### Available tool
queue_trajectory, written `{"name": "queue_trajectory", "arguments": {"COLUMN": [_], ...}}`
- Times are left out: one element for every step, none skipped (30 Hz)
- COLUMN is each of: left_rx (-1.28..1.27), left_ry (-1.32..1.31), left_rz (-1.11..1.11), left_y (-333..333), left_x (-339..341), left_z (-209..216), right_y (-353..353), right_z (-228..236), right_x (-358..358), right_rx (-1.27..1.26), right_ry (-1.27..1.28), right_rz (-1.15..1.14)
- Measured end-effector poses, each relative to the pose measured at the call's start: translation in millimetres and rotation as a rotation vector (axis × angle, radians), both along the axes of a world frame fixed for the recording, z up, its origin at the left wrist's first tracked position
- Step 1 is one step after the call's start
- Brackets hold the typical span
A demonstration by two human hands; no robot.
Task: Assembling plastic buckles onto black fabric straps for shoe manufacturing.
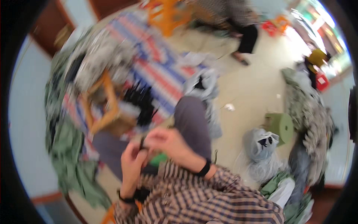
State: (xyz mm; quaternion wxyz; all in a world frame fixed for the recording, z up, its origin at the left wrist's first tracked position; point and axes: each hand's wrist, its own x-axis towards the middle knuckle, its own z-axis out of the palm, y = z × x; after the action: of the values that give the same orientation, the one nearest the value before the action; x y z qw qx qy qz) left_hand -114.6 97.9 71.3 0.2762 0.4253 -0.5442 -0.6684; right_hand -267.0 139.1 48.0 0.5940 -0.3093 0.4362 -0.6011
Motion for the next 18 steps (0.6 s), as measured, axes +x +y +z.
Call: {"name": "queue_trajectory", "arguments": {"left_rx": [0.022, 0.041, 0.063, 0.075, 0.090, 0.099, 0.097, 0.101, 0.094, 0.087, 0.048, 0.056, 0.050, 0.043, 0.075, 0.080, 0.129, 0.176], "left_ry": [0.046, 0.096, 0.111, 0.136, 0.144, 0.166, 0.188, 0.178, 0.156, 0.135, 0.119, 0.111, 0.081, 0.052, 0.079, 0.076, 0.119, 0.163], "left_rz": [0.011, 0.021, 0.037, 0.052, 0.092, 0.116, 0.123, 0.146, 0.111, 0.073, 0.070, 0.076, 0.071, 0.066, 0.098, 0.103, 0.129, 0.159], "left_y": [-2.0, -0.8, -2.7, -3.6, -1.8, -2.0, -1.5, 1.4, 4.0, 5.6, 5.9, 6.4, 5.3, 4.3, 2.0, 2.7, 3.5, 3.6], "left_x": [-2.4, -0.2, -1.7, -2.2, -0.8, 0.7, 3.6, 8.7, 12.1, 13.8, 11.2, 13.4, 15.4, 16.8, 14.2, 14.8, 16.0, 16.8], "left_z": [-0.7, -3.0, -5.1, -7.4, -3.1, -2.7, -2.6, -2.2, -2.6, -2.5, -0.5, -1.9, -3.6, -5.0, -3.3, -5.6, -8.7, -10.5], "right_y": [-0.4, 1.4, 1.9, 0.6, -0.3, -1.9, -2.1, -1.0, 1.0, 2.3, 2.1, 3.7, 5.0, 6.2, 5.0, 4.4, 4.7, 4.8], "right_z": [-2.1, -4.6, -7.4, -9.8, -8.7, -9.6, -7.7, -8.4, -9.6, -10.4, -10.9, -12.3, -13.3, -13.7, -13.5, -13.3, -13.3, -11.0], "right_x": [-3.8, -3.7, -6.4, -8.0, -6.6, -4.9, -2.5, 1.8, 4.6, 6.4, 7.0, 9.4, 11.5, 13.6, 14.7, 16.0, 17.3, 18.5], "right_rx": [0.019, 0.048, 0.045, 0.037, 0.035, 0.021, 0.035, 0.046, 0.053, 0.058, 0.063, 0.046, 0.029, 0.038, 0.029, 0.020, -0.007, -0.004], "right_ry": [-0.138, -0.271, -0.358, -0.436, -0.445, -0.439, -0.415, -0.425, -0.349, -0.271, -0.275, -0.221, -0.167, -0.174, -0.190, -0.206, -0.172, -0.173], "right_rz": [-0.003, -0.014, -0.009, -0.007, 0.015, 0.021, 0.036, 0.057, 0.070, 0.081, 0.089, 0.081, 0.074, 0.078, 0.074, 0.069, 0.069, 0.077]}}
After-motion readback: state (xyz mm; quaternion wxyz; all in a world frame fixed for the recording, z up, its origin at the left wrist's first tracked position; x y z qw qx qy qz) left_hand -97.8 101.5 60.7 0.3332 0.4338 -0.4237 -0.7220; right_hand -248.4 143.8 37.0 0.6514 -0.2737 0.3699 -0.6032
